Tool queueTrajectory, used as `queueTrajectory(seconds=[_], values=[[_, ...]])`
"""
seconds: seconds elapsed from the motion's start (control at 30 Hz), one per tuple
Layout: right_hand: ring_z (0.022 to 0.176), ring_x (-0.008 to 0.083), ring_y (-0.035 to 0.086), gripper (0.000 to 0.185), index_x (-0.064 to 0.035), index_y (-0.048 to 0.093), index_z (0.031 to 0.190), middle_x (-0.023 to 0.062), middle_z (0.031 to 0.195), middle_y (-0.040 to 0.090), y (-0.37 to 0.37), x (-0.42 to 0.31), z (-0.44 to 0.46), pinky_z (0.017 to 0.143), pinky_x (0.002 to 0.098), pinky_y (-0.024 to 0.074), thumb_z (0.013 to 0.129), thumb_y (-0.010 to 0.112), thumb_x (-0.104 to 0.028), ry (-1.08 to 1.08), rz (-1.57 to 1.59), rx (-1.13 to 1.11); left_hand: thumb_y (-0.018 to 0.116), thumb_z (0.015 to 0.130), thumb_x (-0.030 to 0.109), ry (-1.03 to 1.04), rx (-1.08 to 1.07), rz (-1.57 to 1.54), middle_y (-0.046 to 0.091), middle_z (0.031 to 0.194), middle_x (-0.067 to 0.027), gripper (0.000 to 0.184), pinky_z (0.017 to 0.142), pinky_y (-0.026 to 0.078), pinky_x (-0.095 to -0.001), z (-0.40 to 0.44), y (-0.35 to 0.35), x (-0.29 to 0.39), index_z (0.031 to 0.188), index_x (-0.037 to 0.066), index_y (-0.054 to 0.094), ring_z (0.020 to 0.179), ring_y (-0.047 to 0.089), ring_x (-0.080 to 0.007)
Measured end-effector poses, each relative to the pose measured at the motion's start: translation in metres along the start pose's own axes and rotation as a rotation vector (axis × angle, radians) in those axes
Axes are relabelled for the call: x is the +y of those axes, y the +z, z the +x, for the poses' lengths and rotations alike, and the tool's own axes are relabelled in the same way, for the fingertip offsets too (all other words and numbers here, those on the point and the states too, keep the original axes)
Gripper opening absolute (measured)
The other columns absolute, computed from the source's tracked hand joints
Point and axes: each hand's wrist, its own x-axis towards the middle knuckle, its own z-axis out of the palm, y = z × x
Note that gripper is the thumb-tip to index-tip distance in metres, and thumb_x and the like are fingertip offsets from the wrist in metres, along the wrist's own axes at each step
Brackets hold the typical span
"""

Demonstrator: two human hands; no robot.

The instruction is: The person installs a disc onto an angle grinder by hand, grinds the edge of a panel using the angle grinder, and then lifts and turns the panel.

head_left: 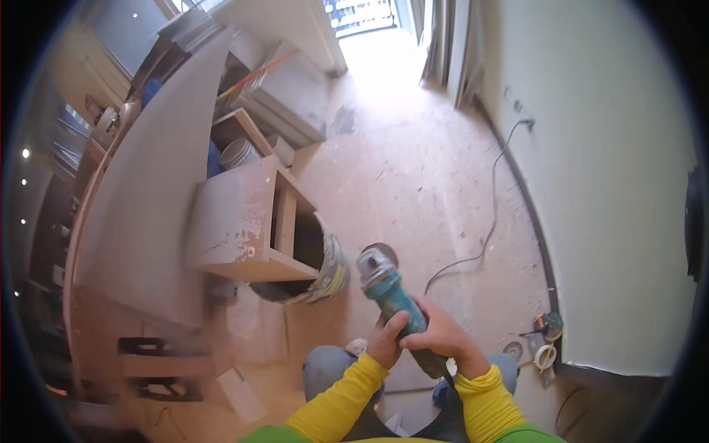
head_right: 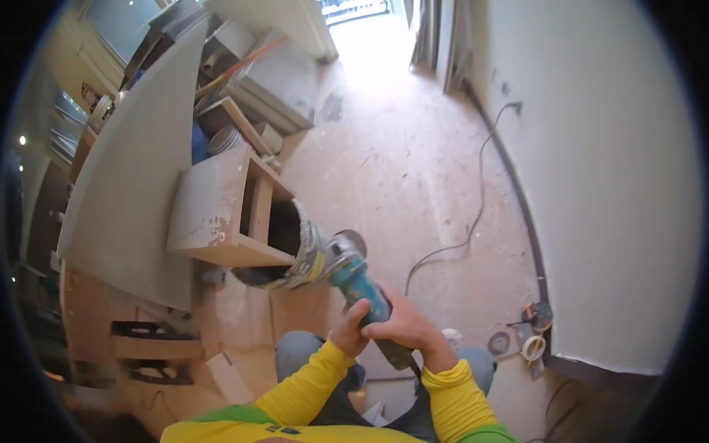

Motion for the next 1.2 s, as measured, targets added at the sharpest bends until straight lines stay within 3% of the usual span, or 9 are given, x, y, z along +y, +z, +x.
queueTrajectory(seconds=[0.3,0.43,0.63,0.73,0.8,0.83,0.9,1.1,1.2], values=[[0.103,0.0207,0.059,0.074,-0.0033,0.051,0.132,0.0085,0.113,0.060,-0.058,-0.003,0.014,0.091,0.0350,0.0488,0.065,0.081,-0.017,0.307,0.198,-0.091,0.077,0.086,0.042,-0.169,0.175,0.052,0.062,0.118,-0.0078,0.067,0.096,0.049,-0.0341,0.050,0.031,-0.014,0.133,0.003,0.049,0.106,0.061,-0.0189],[0.101,0.0245,0.062,0.071,-0.0035,0.052,0.128,0.0131,0.110,0.064,-0.035,-0.092,-0.036,0.090,0.0363,0.0503,0.065,0.081,-0.021,0.318,-0.180,-0.024,0.076,0.086,0.042,-0.304,0.218,0.270,0.065,0.114,-0.0069,0.060,0.094,0.049,-0.0338,-0.012,0.091,0.028,0.128,0.004,0.056,0.104,0.062,-0.0178],[0.089,0.0240,0.066,0.064,-0.0035,0.053,0.124,0.0130,0.101,0.065,-0.013,-0.211,-0.080,0.079,0.0355,0.0545,0.066,0.077,-0.016,0.231,-0.059,0.128,0.077,0.085,0.048,-0.288,0.314,0.379,0.063,0.122,-0.0124,0.071,0.099,0.047,-0.0323,-0.082,0.209,0.132,0.130,-0.002,0.054,0.112,0.060,-0.0195],[0.079,0.0217,0.067,0.043,-0.0056,0.057,0.113,0.0101,0.093,0.068,-0.023,-0.276,-0.076,0.071,0.0320,0.0567,0.074,0.073,-0.015,0.229,0.546,0.109,0.074,0.087,0.045,-0.122,0.050,0.265,0.053,0.136,-0.0163,0.082,0.108,0.040,-0.0334,-0.101,0.243,0.190,0.143,-0.005,0.040,0.125,0.052,-0.0231],[0.079,0.0228,0.068,0.036,-0.0048,0.058,0.109,0.0108,0.091,0.068,-0.025,-0.328,-0.067,0.072,0.0333,0.0579,0.078,0.071,-0.018,0.250,0.641,0.130,0.072,0.091,0.038,0.110,-0.182,0.999,0.040,0.151,-0.0207,0.088,0.115,0.033,-0.0355,-0.120,0.265,0.237,0.151,-0.005,0.025,0.138,0.042,-0.0279],[0.078,0.0239,0.069,0.030,-0.0039,0.060,0.105,0.0116,0.090,0.069,-0.023,-0.349,-0.059,0.073,0.0346,0.0591,0.083,0.070,-0.021,0.265,0.743,0.138,0.072,0.091,0.038,0.105,-0.191,0.993,0.040,0.151,-0.0207,0.088,0.115,0.033,-0.0355,-0.126,0.275,0.250,0.151,-0.005,0.025,0.138,0.042,-0.0279],[0.078,0.0248,0.070,0.030,-0.0022,0.061,0.103,0.0132,0.090,0.069,-0.029,-0.375,-0.033,0.073,0.0368,0.0598,0.085,0.069,-0.025,0.260,0.847,0.099,0.071,0.091,0.033,0.494,-0.162,1.270,0.045,0.149,-0.0220,0.082,0.114,0.035,-0.0375,-0.125,0.293,0.274,0.154,0.001,0.028,0.135,0.047,-0.0320],[0.074,0.0282,0.071,0.037,0.0021,0.062,0.103,0.0167,0.089,0.070,-0.020,-0.441,0.003,0.072,0.0409,0.0606,0.086,0.067,-0.031,0.181,0.944,0.086,0.070,0.093,0.023,0.193,0.024,0.773,0.061,0.134,-0.0179,0.064,0.104,0.046,-0.0335,-0.114,0.304,0.326,0.151,0.014,0.043,0.120,0.062,-0.0273],[0.075,0.0284,0.071,0.038,0.0022,0.062,0.102,0.0166,0.087,0.070,-0.030,-0.435,0.035,0.072,0.0410,0.0606,0.085,0.067,-0.031,0.201,0.977,-0.042,0.069,0.092,0.008,0.152,0.025,0.514,0.058,0.136,-0.0150,0.070,0.104,0.046,-0.0311,-0.096,0.309,0.332,0.153,0.006,0.034,0.120,0.059,-0.0206]])
